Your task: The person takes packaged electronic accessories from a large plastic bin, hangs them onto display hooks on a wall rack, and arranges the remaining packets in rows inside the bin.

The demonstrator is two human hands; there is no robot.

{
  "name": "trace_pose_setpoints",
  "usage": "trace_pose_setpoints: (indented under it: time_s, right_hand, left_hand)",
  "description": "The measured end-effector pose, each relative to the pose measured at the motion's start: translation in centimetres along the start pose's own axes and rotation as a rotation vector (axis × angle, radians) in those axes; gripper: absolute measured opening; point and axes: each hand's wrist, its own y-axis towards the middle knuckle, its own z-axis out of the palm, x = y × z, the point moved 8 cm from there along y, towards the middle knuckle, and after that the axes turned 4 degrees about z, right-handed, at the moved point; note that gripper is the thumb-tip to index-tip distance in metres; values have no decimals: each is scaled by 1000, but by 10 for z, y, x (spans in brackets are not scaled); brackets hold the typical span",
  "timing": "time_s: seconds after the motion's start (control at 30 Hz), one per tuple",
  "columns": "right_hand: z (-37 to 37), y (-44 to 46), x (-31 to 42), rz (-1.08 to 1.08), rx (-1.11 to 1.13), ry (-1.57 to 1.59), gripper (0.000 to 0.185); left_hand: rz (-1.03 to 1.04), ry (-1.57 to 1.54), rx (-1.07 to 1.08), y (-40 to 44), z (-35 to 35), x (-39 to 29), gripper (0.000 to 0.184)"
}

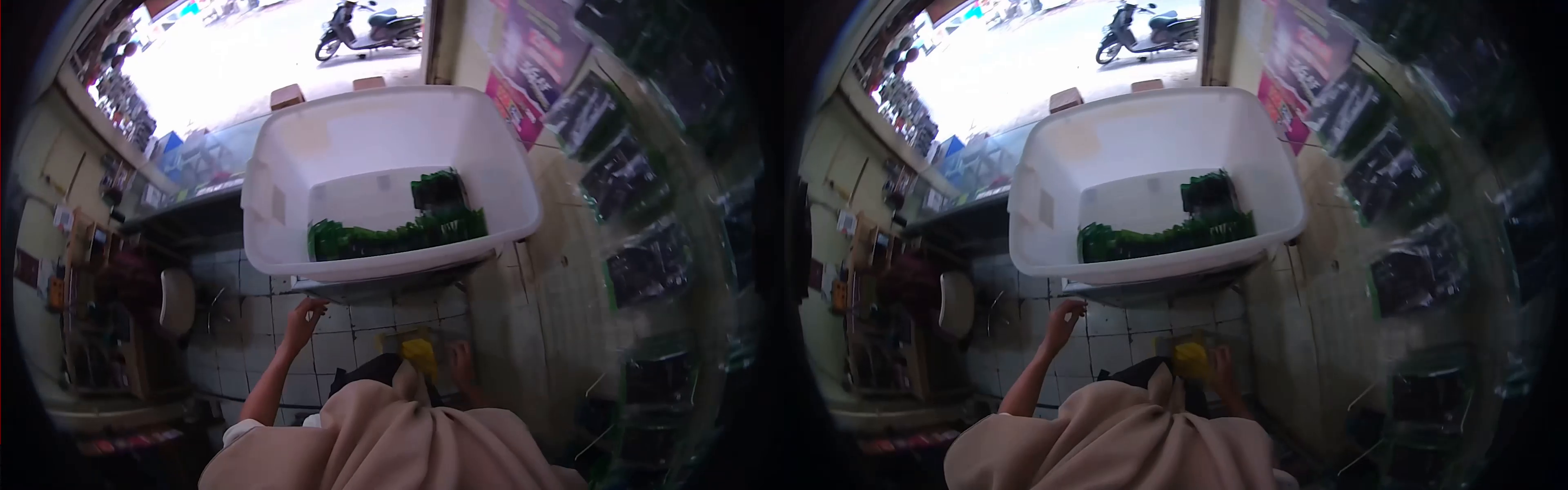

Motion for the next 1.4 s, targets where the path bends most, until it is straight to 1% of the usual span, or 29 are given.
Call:
trace_pose_setpoints:
  time_s: [0.03,0.1,0.17,0.23,0.27,0.33,0.37,0.43,0.47,0.53,0.57,0.6,0.67,0.7,0.73,0.77,0.8,0.87,0.9,0.97,1.0,1.07,1.1,1.17,1.2,1.27,1.3,1.37,1.4]
  right_hand:
    - [-6,44,24,-49,21,47,11]
    - [-22,111,92,-212,-11,58,10]
    - [-37,166,175,-326,-22,153,13]
    - [-31,208,229,-427,39,266,16]
    - [-23,229,253,-602,43,284,18]
    - [16,283,273,-629,185,288,14]
    - [53,315,271,-613,283,288,12]
    - [119,353,241,-475,488,227,8]
    - [144,368,223,-454,496,235,8]
    - [207,384,181,-466,629,-9,9]
    - [231,392,162,-450,645,-10,9]
    - [259,398,140,-416,682,-62,12]
    - [306,400,98,-360,742,-109,15]
    - [329,399,80,-343,783,-200,17]
    - [349,397,64,-332,819,-288,20]
    - [368,394,46,-276,867,-356,27]
    - [379,391,40,-271,880,-356,27]
    - [393,385,24,-172,833,-337,33]
    - [402,381,15,-157,853,-339,33]
    - [419,378,-2,-83,932,-417,41]
    - [424,379,-2,-82,933,-415,41]
    - [432,381,-12,17,983,-532,40]
    - [435,384,-13,15,985,-529,40]
    - [441,383,-25,136,1081,-523,32]
    - [434,383,-22,136,1080,-522,32]
    - [411,387,2,72,1000,-405,24]
    - [407,387,4,68,995,-407,24]
    - [396,392,27,-80,914,-299,19]
    - [385,394,37,-90,903,-304,19]
  left_hand:
    - [33,-17,-87,13,-14,-21,17]
    - [167,-30,-262,33,-45,-63,17]
    - [206,-108,-372,59,-68,-88,13]
    - [248,-232,-414,94,-84,-110,12]
    - [248,-277,-411,115,-85,-102,12]
    - [221,-345,-370,160,-82,-91,14]
    - [148,-395,-283,204,-68,-63,16]
    - [-35,-358,-245,243,-45,-11,18]
    - [-54,-357,-231,259,-33,16,18]
    - [-109,11,-87,283,-1,67,20]
    - [-157,92,6,289,15,93,25]
    - [-170,83,10,296,28,119,25]
    - [-96,587,270,296,73,166,30]
    - [-110,581,283,294,84,180,30]
    - [-113,750,451,290,102,197,32]
    - [-111,916,617,287,116,214,35]
    - [-120,908,625,287,125,230,35]
    - [-88,918,690,281,145,257,34]
    - [-99,901,707,278,150,264,34]
    - [-64,917,804,273,156,267,35]
    - [-65,918,806,272,157,270,35]
    - [-109,913,878,271,159,277,35]
    - [-112,915,878,270,159,278,35]
    - [-71,925,847,268,159,276,34]
    - [-71,926,848,268,159,277,34]
    - [-42,930,821,268,157,273,32]
    - [-39,932,816,270,155,270,32]
    - [14,913,744,280,145,254,26]
    - [20,918,731,287,136,244,26]
